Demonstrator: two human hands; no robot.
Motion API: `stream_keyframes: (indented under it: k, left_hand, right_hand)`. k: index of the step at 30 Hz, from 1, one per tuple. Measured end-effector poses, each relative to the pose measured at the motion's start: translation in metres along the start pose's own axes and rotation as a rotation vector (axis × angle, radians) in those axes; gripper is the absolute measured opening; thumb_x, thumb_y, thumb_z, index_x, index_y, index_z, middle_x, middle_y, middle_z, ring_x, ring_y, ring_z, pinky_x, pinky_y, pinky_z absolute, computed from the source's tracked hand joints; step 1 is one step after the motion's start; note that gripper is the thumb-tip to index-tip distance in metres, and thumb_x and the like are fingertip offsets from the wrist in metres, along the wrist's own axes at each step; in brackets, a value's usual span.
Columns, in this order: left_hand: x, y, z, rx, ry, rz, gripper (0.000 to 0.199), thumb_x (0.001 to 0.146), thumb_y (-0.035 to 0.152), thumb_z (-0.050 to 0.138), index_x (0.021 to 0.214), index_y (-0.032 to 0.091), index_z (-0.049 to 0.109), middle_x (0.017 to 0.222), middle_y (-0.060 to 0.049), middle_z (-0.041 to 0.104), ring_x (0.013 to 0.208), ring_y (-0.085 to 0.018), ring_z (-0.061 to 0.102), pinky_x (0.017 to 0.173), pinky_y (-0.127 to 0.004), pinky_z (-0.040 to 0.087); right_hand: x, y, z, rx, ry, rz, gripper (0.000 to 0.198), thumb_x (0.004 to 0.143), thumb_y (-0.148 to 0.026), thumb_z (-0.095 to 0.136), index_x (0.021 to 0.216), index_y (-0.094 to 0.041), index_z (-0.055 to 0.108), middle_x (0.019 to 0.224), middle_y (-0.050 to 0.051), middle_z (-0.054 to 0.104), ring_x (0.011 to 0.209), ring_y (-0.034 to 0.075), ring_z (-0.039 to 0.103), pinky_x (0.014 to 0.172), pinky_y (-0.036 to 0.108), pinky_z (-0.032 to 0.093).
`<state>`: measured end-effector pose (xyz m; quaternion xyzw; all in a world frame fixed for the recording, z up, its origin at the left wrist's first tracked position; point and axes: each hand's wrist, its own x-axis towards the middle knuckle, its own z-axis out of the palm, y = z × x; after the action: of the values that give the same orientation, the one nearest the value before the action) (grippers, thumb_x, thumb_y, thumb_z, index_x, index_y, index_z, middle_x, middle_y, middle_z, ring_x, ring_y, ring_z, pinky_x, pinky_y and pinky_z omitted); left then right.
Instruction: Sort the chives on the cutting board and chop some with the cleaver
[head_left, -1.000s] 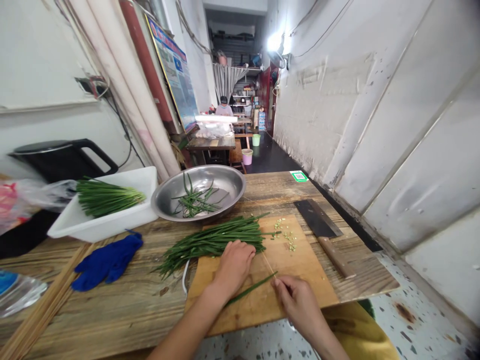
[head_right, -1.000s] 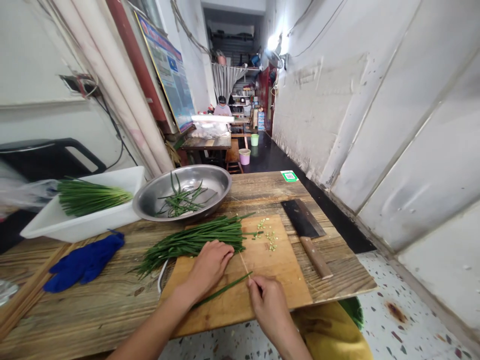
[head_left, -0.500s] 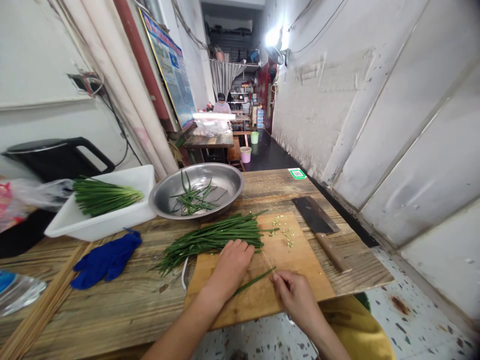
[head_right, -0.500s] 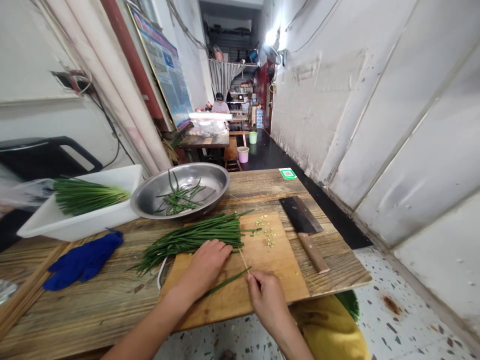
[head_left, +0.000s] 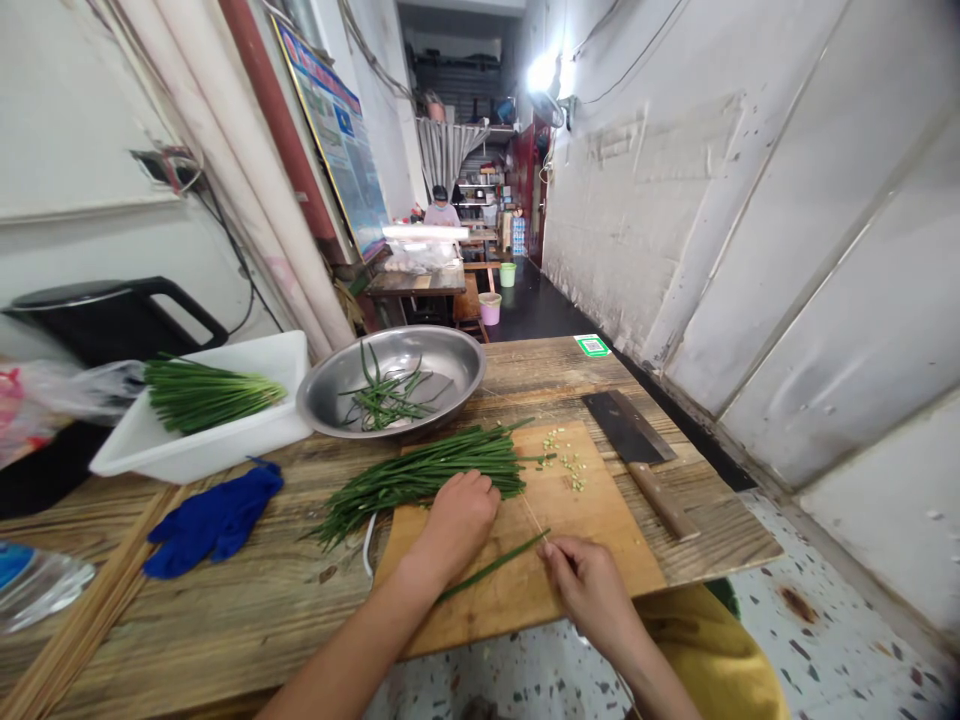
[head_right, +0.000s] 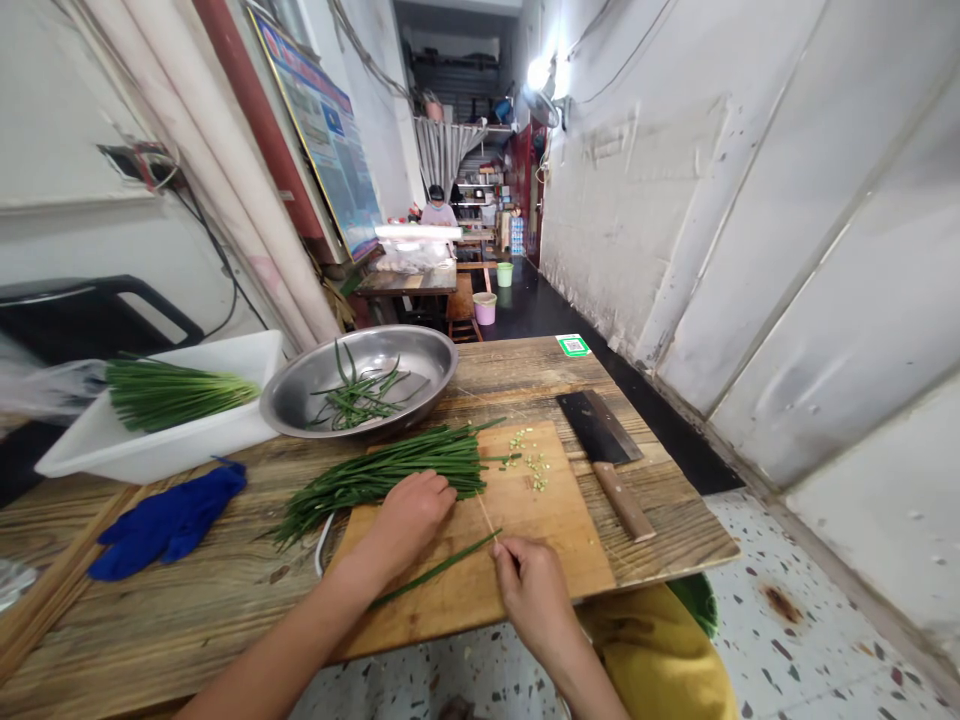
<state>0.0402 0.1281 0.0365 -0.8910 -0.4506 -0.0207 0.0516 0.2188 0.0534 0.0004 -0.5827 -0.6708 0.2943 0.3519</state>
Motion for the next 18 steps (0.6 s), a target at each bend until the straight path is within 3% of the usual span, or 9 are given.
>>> stream_keyframes:
  k: [9, 18]
  left_hand:
    - [-0.0009, 0.0001, 0.0062, 0.018, 0.08, 0.046, 0.021, 0.087, 0.015, 0.04, 0.077, 0.015, 0.059, 0.077, -0.008, 0.058, 0.077, -0.021, 0.051, 0.068, -0.034, 0.035]
    - [-0.0003, 0.0005, 0.0061, -0.07, 0.017, 0.052, 0.019, 0.085, 0.013, 0.043, 0.08, 0.017, 0.06, 0.083, -0.007, 0.057, 0.081, -0.02, 0.051, 0.073, -0.032, 0.037]
  right_hand:
    - [0.0001, 0.0009, 0.0006, 0.019, -0.002, 0.004, 0.035, 0.088, -0.028, 0.039, 0.056, -0.018, 0.048, 0.052, -0.003, 0.046, 0.052, 0.011, 0.045, 0.05, 0.02, 0.029]
    - [-0.0005, 0.0031, 0.0016, 0.017, 0.022, -0.027, 0.035, 0.089, -0.027, 0.039, 0.056, -0.017, 0.05, 0.053, -0.002, 0.048, 0.052, 0.012, 0.045, 0.051, 0.021, 0.029]
